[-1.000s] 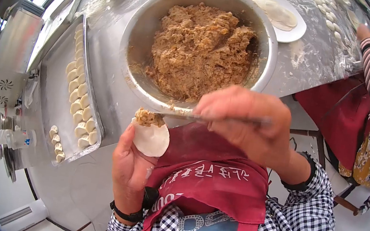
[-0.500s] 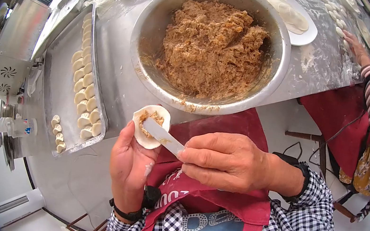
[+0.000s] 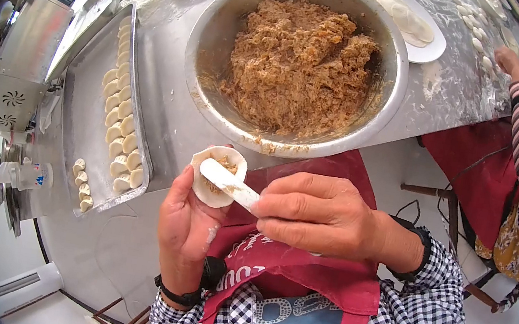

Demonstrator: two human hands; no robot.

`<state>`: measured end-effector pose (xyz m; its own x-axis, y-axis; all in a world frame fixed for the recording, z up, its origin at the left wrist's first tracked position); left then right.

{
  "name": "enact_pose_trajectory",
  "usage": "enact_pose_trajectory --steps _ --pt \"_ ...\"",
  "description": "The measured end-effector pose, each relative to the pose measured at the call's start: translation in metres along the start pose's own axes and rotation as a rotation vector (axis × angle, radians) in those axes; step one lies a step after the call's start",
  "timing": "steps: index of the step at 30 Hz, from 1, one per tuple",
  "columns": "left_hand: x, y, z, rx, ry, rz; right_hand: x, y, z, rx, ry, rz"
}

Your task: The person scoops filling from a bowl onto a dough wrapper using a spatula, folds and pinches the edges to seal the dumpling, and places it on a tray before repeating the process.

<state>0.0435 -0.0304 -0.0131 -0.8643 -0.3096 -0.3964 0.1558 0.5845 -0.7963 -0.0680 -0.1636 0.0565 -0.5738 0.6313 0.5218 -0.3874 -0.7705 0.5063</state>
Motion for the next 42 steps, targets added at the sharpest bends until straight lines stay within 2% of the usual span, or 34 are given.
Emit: enact_pose_trajectory --steps 3,6,8,10,13,19,22,26,28,29,31,32,34,39,42 --pt "0.001 0.004 0.003 -0.036 -0.002 0.004 0.001 0.003 -0.003 0.046 0.022 0.023" --pt "0.001 0.005 0.004 -0.036 -0.013 -0.003 -0.002 0.011 -0.006 0.009 -0.052 0.094" --pt "0.000 0.002 0.005 -0.030 -0.030 0.017 -0.013 0.021 -0.015 -0.179 -0.294 0.344" --pt "-0.001 0.000 0.004 -0.022 -0.044 0.038 -0.018 0.023 -0.019 -0.195 -0.372 0.449" --pt "0.001 -0.002 0.002 -0.013 -0.010 0.044 -0.026 0.015 -0.023 -0.305 -0.588 0.798" --pt "0.003 -0.008 -0.003 -0.009 0.005 0.130 -0.031 0.014 -0.027 -0.382 -0.743 0.800" --pt "0.005 -0.011 -0.001 0.075 -0.003 0.219 -0.036 0.022 -0.033 -0.423 -0.776 0.833" --pt "0.004 -0.007 0.000 0.008 -0.021 0.167 -0.041 0.044 -0.036 -0.506 -0.757 0.803" --pt "0.003 -0.004 0.000 -0.033 -0.032 0.141 -0.043 0.074 -0.037 -0.559 -0.519 0.379" --pt "0.004 -0.004 0.000 -0.023 -0.022 0.125 -0.047 0.077 -0.037 -0.560 -0.519 0.378" --pt "0.004 -0.005 0.000 -0.009 -0.013 0.109 -0.043 0.077 -0.026 -0.177 -0.405 -0.299" --pt "0.004 -0.007 0.000 -0.001 -0.010 0.114 -0.047 0.077 -0.026 -0.178 -0.405 -0.301" --pt "0.004 -0.009 0.000 0.008 -0.005 0.119 -0.046 0.061 -0.025 0.084 -0.181 -0.538" --pt "0.007 -0.016 -0.002 0.047 0.017 0.129 -0.026 0.060 -0.017 0.137 -0.212 -0.566" --pt "0.008 -0.019 -0.005 0.083 0.046 0.106 0.001 0.052 -0.009 0.022 -0.191 -0.465"
Point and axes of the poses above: each hand's wrist, its own z-axis towards the middle knuckle, its own y-axis out of the back of the hand, x = y × z, the point moved 5 cm from there along z, towards the middle knuckle, and after that the axes turned 3 degrees about y, right-handed, at the moved point
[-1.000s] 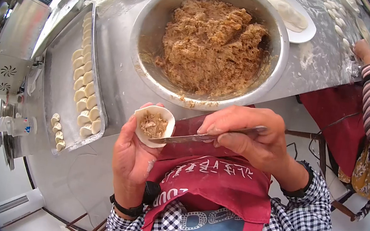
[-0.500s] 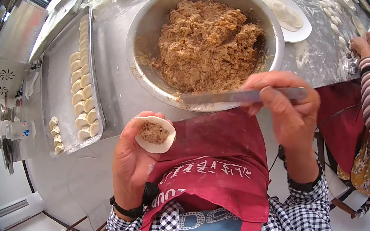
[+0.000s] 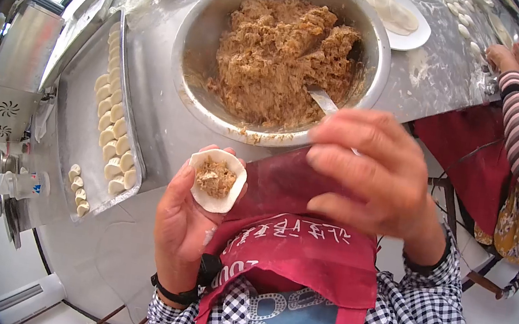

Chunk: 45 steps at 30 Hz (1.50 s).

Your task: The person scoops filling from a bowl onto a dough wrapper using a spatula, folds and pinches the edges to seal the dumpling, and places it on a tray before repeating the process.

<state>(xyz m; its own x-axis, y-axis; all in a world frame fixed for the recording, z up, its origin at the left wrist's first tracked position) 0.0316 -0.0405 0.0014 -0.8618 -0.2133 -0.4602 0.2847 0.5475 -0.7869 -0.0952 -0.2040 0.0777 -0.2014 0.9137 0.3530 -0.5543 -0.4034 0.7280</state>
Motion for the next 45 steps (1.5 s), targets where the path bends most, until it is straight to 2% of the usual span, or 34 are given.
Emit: enact_pose_trajectory --steps 2,6,8,13,16,18,19,21,22,24,28,31,33,36,43,45 --pt "0.002 -0.003 -0.001 0.000 0.011 -0.011 0.017 -0.007 -0.001 -0.019 0.047 0.205" --pt "0.003 -0.007 -0.007 0.024 0.046 -0.070 0.032 -0.044 0.010 -0.098 0.084 0.206" --pt "0.003 -0.004 -0.009 0.021 0.054 -0.067 0.027 -0.054 0.011 -0.218 0.096 0.233" --pt "0.006 0.004 -0.007 0.004 0.081 -0.063 0.022 -0.062 0.011 -0.185 0.086 0.320" --pt "0.011 0.003 -0.007 0.043 0.145 0.091 0.023 -0.066 0.011 -0.173 0.076 0.375" --pt "0.012 -0.002 -0.008 0.095 0.088 0.357 0.024 -0.068 0.012 -0.176 0.094 0.400" --pt "0.012 -0.003 -0.008 0.096 0.092 0.357 0.023 -0.069 0.013 -0.177 0.090 0.399" --pt "0.011 -0.007 -0.010 0.112 0.071 0.702 0.024 -0.071 0.013 -0.188 0.129 0.361" --pt "0.010 -0.010 -0.010 0.110 0.073 0.703 0.025 -0.072 0.015 -0.188 0.126 0.363" --pt "0.009 -0.014 -0.010 0.072 0.032 0.957 0.028 -0.073 0.020 -0.178 0.161 0.331" --pt "0.009 -0.009 -0.010 0.068 -0.105 0.994 0.029 -0.077 0.021 -0.209 0.187 0.312" --pt "0.003 -0.008 -0.013 0.005 -0.029 0.930 0.023 -0.073 0.020 -0.288 0.080 0.448" --pt "-0.004 -0.008 -0.015 0.034 -0.187 0.800 0.014 -0.071 0.013 -0.265 -0.058 0.519" --pt "-0.006 -0.010 -0.016 0.063 -0.237 0.679 0.011 -0.068 0.008 -0.261 -0.078 0.472" --pt "-0.004 -0.014 -0.017 0.086 -0.312 0.738 0.017 -0.074 0.007 -0.273 -0.117 0.563" --pt "-0.003 -0.014 -0.017 0.041 -0.285 0.654 0.019 -0.074 0.007 -0.294 -0.098 0.575"
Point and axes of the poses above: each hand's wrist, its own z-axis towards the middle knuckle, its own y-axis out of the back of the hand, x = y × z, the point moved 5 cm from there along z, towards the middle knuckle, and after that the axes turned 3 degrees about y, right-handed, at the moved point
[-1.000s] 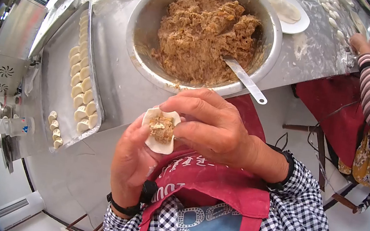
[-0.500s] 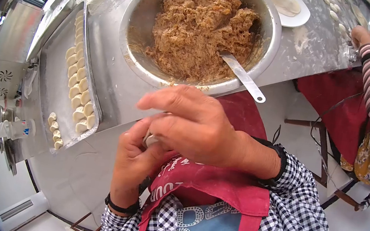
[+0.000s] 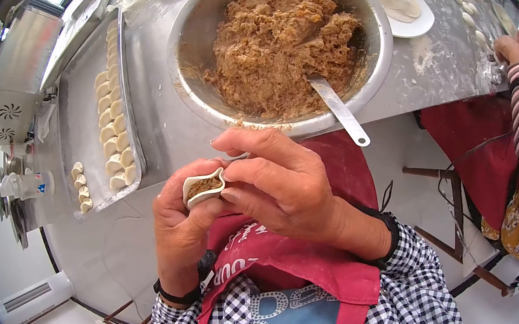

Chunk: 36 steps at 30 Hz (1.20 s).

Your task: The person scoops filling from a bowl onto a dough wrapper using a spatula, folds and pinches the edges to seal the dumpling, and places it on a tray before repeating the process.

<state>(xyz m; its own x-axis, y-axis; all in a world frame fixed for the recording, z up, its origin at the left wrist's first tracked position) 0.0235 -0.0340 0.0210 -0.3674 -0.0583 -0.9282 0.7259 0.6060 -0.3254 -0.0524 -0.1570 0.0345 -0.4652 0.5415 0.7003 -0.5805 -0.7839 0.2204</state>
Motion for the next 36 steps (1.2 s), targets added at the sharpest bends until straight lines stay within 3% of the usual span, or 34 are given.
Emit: enact_pose_trajectory --steps 15,19,22,24,27,33,36 --pt "-0.001 -0.001 -0.004 -0.116 -0.103 0.403 0.012 -0.006 0.004 0.082 0.150 -0.188" --pt "0.003 0.003 -0.003 -0.116 -0.098 0.357 0.012 -0.007 0.006 0.115 0.160 -0.213" --pt "0.003 0.001 -0.002 -0.130 -0.071 0.331 0.011 -0.006 0.006 0.015 0.084 -0.158" --pt "-0.002 -0.003 0.000 -0.132 -0.157 0.274 0.005 -0.004 0.005 -0.080 -0.089 -0.057" --pt "0.001 -0.001 0.000 -0.189 -0.085 0.302 0.004 -0.005 0.006 -0.041 -0.115 -0.073" --pt "0.010 -0.002 0.002 -0.217 -0.051 0.173 -0.002 -0.009 0.001 -0.070 -0.007 -0.067" --pt "0.010 -0.003 0.001 -0.162 -0.061 0.254 0.001 -0.008 0.005 -0.042 0.038 -0.098"
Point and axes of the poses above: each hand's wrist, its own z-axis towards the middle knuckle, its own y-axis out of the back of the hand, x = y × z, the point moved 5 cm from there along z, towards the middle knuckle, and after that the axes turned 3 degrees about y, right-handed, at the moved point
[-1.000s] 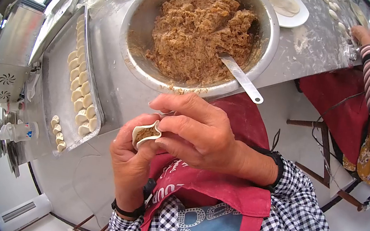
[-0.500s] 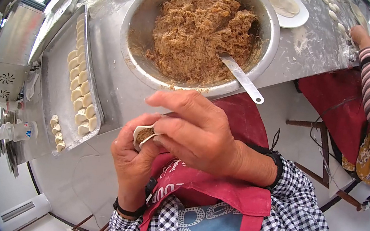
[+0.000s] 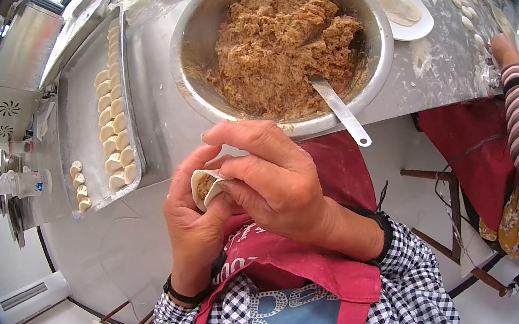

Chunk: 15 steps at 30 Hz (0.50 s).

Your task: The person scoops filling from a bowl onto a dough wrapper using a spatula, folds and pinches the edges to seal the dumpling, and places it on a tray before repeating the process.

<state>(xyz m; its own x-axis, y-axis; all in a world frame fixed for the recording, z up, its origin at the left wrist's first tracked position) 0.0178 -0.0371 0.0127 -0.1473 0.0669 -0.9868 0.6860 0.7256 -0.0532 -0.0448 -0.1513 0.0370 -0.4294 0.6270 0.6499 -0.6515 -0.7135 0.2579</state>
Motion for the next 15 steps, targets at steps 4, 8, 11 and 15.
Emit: enact_pose_trajectory --steps 4,8,11,15 --pt "-0.0008 0.0006 0.0009 -0.039 0.001 -0.023 0.0009 0.0016 0.0016 0.011 0.008 -0.024" --pt "-0.0015 0.0046 -0.0009 -0.019 -0.108 -0.068 0.0004 0.0000 -0.0011 0.007 -0.032 -0.007" --pt "-0.0020 0.0045 -0.0016 -0.012 -0.118 -0.068 -0.0017 -0.0007 -0.0026 -0.007 -0.038 0.023" --pt "-0.0022 0.0020 -0.0051 0.012 -0.103 -0.060 -0.0014 -0.0007 0.0004 0.026 0.018 0.030"
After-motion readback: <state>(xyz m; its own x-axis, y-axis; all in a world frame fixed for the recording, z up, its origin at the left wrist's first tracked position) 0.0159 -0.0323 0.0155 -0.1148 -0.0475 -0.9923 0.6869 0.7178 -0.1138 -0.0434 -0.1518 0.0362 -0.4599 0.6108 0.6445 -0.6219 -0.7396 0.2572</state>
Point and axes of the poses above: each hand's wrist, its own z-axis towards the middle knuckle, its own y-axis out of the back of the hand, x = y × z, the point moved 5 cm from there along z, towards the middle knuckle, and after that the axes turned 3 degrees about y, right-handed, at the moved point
